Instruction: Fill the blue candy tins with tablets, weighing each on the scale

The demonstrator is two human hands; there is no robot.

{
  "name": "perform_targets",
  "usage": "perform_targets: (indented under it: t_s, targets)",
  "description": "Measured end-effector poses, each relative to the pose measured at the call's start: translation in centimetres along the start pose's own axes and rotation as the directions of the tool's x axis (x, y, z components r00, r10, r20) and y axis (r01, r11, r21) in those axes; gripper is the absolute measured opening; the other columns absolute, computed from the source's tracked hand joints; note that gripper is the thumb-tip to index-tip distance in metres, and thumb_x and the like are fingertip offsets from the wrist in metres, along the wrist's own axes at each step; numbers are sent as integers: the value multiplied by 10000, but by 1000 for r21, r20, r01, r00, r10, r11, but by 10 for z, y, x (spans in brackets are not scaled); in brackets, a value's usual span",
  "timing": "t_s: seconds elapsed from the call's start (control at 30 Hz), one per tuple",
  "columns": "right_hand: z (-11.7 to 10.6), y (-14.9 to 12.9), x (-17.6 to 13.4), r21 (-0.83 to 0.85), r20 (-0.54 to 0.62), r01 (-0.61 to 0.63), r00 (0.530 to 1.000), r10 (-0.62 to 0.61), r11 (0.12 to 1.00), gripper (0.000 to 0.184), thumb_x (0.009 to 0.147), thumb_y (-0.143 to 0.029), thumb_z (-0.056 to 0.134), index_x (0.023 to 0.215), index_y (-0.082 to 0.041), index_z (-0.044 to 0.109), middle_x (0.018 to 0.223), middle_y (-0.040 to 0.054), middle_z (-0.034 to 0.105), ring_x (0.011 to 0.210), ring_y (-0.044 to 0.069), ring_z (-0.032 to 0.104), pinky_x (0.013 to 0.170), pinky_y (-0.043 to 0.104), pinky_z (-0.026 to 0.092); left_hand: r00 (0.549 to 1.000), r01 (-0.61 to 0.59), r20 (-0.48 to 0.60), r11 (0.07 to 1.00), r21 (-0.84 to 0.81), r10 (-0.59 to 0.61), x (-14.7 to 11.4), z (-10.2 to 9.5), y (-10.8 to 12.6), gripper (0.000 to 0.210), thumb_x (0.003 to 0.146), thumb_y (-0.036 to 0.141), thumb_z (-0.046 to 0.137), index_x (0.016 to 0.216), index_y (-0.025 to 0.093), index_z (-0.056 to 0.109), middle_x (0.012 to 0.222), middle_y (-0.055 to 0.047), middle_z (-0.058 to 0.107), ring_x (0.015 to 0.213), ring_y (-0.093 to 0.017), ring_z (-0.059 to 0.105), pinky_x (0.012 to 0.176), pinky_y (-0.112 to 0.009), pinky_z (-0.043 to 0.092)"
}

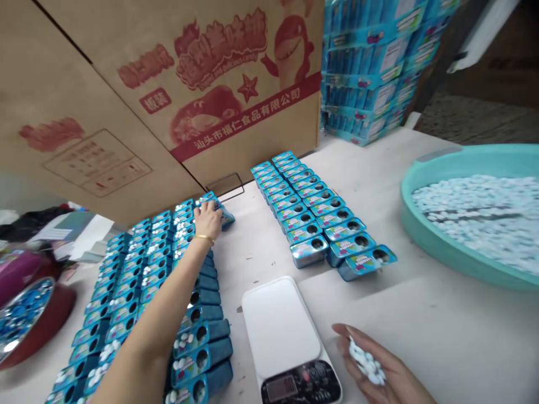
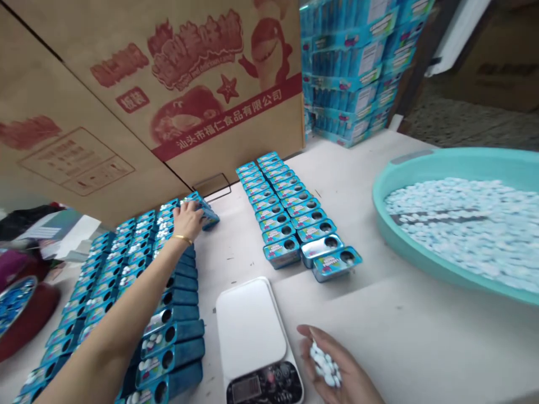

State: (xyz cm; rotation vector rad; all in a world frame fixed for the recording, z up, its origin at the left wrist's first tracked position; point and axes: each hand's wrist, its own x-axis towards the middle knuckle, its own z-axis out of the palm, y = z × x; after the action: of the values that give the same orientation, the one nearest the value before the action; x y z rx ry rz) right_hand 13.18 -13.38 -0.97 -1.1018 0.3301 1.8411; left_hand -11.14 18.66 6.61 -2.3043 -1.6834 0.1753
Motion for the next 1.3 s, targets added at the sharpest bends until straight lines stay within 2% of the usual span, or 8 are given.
perform_targets:
  t_s: [0.13,0.23,0.33,0.47,0.67,0.8,1.03,1.3]
  targets:
    - [4,-3,-6,48,33,41,999,-42,998,299,653,-277,761,928,-174,704,775,22,648,599,76,565,436,129,421,988,-142,62,990,-27,143,-54,-48,21,211,873,283,441,883,153,607,1096,-121,532,952,-262,545,818,-394,382]
    - [-1,0,-11,-117,91,145,987,-135,982,282,709,-313,721,951,-174,683,714,-12,579,490,29,454,363,116,306,935,-338,91,939,-63,343,-112,-86,49,252,891,333,438,793,160,593,1004,-81,562,815,-203,571,717,-326,411]
    - [-6,3,-16,-195,98,174,983,-157,965,285,717,-342,712,942,-171,675,693,-21,536,465,16,399,337,115,225,870,-457,131,878,-144,475,-160,-103,83,259,898,356,449,789,166,589,915,-62,581,772,-187,569,678,-310,410]
    - [-9,9,-24,-193,113,160,984,-140,968,296,730,-370,696,941,-166,663,673,-26,513,449,13,370,334,125,185,829,-520,132,836,-176,543,-187,-94,111,177,888,311,478,866,166,577,893,-56,591,752,-190,566,659,-322,413]
    - [-9,26,-42,-225,196,144,976,-100,964,322,754,-423,661,948,-166,640,666,-28,520,439,23,380,344,152,173,854,-511,-28,827,-235,520,-209,-100,124,278,845,354,546,1029,148,520,1108,-114,555,971,-260,522,768,-379,424]
    - [-11,42,-52,-246,238,108,970,-48,963,345,741,-506,639,759,-165,591,553,-50,479,393,33,326,343,173,158,754,-565,-5,644,-516,657,-252,-94,154,244,894,361,459,997,149,524,953,-67,568,858,-188,530,738,-305,441]
    - [-29,58,-61,-268,-43,70,996,-84,961,446,643,-561,690,558,-183,469,461,-55,423,412,69,341,359,194,214,732,-493,87,613,-617,676,-297,-60,199,154,903,223,413,942,144,539,890,-47,541,773,-153,525,642,-252,435]
    - [-32,59,-60,-362,-81,59,992,-95,930,431,653,-589,660,572,-192,513,449,-50,425,402,84,342,342,203,201,741,-498,47,597,-629,669,-300,-56,200,140,899,215,414,964,157,524,883,-43,541,742,-162,532,585,-260,419]
